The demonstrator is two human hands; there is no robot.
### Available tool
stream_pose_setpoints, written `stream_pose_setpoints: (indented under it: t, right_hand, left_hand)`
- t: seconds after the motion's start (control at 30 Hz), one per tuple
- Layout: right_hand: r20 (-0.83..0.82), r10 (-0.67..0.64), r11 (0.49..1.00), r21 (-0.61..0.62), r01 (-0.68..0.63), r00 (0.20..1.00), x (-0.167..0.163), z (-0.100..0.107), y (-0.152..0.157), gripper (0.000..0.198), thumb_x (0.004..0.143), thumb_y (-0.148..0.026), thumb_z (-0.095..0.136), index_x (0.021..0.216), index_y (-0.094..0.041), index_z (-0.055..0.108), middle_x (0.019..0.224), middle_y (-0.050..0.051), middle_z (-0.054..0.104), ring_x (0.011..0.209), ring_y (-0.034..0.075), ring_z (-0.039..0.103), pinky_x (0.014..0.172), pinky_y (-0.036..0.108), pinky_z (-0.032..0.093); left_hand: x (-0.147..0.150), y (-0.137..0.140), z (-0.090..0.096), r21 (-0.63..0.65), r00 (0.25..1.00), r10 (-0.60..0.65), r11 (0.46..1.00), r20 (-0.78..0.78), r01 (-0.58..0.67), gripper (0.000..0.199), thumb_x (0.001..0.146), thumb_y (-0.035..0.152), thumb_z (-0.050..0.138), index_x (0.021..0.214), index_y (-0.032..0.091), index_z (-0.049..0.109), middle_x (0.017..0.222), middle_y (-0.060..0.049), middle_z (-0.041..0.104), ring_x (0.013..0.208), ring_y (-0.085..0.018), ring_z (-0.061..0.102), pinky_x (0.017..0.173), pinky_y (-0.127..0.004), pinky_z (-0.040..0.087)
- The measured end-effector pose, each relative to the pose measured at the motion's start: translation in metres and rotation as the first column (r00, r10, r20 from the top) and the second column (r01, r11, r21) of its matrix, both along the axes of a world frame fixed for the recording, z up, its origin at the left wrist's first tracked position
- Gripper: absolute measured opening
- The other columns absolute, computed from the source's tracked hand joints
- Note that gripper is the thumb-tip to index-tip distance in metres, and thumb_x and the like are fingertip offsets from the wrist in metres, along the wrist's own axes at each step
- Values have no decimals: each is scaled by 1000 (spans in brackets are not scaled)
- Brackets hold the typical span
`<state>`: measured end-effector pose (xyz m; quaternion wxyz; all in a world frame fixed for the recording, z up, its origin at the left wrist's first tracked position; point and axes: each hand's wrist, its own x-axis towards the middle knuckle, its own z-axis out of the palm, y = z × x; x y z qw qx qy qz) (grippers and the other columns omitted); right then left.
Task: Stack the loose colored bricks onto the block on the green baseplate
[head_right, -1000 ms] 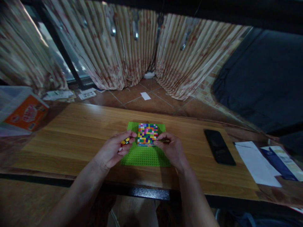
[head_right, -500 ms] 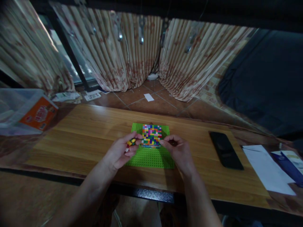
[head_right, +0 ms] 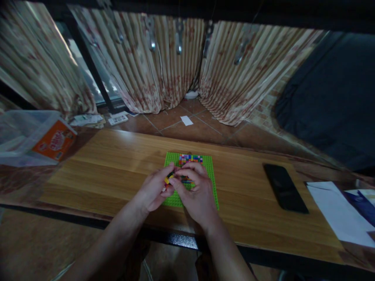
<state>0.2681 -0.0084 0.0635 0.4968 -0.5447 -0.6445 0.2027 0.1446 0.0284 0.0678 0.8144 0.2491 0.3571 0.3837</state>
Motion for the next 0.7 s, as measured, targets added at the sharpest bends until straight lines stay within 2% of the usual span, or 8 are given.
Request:
stream_pose_setpoints:
  t: [0.13,0.23,0.4,0.6,0.7]
  right_hand:
    - [-6,-7,1000,10,7,1000,-3,-3,1,7,77,-26,67,83,-28,70,96,1,61,97,19,58,90,38,45]
    - [-77,-17,1000,-15,16,997,-2,-3,1,6,79,-25,65,81,-27,70,98,2,61,97,18,58,90,38,44]
    - [-254,-66,997,-60,52,965,5,0,1,6,80,-29,65,81,-25,70,99,3,61,100,19,57,95,39,41]
    - [-244,-62,998,-44,53,968,8,-1,2,8,81,-30,63,81,-25,69,97,3,61,98,19,57,94,39,41]
    - [-239,-13,999,-49,1,971,8,0,1,9,83,-31,61,81,-25,67,96,3,61,96,19,57,92,37,42]
  left_hand:
    - [3,-2,0,24,999,25,999,-27,-24,40,68,50,71,74,13,55,51,8,42,34,1,30,34,-12,11]
    - [3,-2,1,35,999,26,999,-36,-24,39,69,49,70,73,14,54,53,7,42,34,1,31,34,-13,10]
    - [-2,0,2,61,997,-68,996,-45,71,32,74,44,65,78,14,56,59,4,50,36,0,34,34,-14,9]
    - [-5,0,4,81,985,-168,982,-29,170,29,74,40,66,74,13,56,61,4,49,36,1,32,34,-14,10]
    - [-6,-1,3,80,983,-184,979,-22,185,28,73,38,68,74,13,56,60,4,48,35,1,31,33,-14,10]
